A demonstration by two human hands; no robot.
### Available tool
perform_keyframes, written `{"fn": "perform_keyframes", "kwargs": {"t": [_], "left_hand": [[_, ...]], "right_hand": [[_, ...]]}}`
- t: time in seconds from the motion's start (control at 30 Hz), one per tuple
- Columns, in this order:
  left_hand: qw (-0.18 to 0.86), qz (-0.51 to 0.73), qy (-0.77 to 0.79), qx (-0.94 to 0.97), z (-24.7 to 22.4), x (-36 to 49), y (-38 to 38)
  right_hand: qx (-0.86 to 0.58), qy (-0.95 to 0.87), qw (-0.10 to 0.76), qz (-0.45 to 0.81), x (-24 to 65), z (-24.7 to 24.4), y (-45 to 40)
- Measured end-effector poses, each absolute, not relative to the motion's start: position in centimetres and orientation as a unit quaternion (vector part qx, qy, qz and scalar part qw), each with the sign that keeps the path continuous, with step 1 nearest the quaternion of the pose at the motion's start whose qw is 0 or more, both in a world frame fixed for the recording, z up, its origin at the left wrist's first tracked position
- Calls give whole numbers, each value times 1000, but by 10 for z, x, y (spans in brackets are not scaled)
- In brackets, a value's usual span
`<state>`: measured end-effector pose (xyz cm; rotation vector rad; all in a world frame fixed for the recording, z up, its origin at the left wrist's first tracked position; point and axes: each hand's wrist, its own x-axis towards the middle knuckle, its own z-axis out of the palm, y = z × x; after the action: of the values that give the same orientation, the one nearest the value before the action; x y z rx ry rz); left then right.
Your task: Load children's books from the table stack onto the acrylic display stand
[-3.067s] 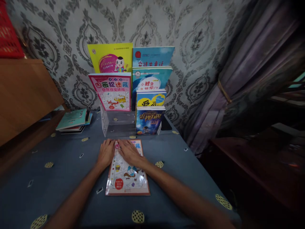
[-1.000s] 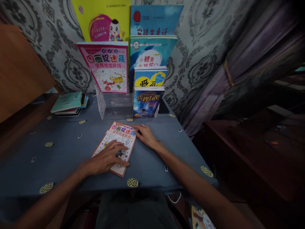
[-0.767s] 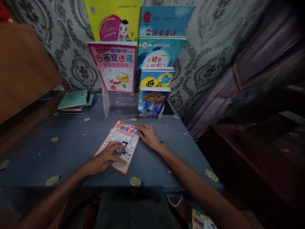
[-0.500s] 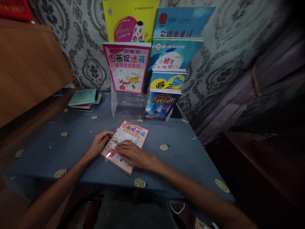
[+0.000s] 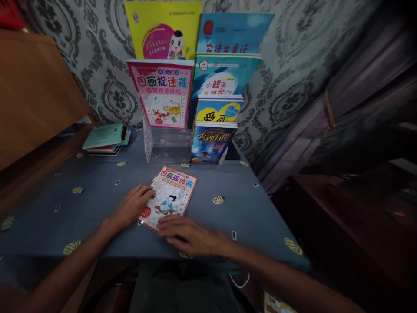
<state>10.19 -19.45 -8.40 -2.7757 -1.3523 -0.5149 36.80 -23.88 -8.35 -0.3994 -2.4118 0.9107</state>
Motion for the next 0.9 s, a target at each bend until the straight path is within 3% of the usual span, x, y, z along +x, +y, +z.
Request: {"fn": "perform_keyframes", "kwargs": {"t": [0.17, 0.3, 0.5, 0.9], "left_hand": [[37, -117, -427, -896, -75, 91, -178], [10, -157, -415, -896, -64, 121, -165], [-53, -178, -364, -913, -67, 214, -147], [40, -117, -404, -906, -84, 251, -136]], "right_hand": [[-384, -798, 389, 253, 409, -100, -180], [-497, -734, 410, 214, 436, -114, -139], [-509, -703, 428, 253, 443, -121, -129], [-510, -691, 436, 268, 443, -118, -131]]}}
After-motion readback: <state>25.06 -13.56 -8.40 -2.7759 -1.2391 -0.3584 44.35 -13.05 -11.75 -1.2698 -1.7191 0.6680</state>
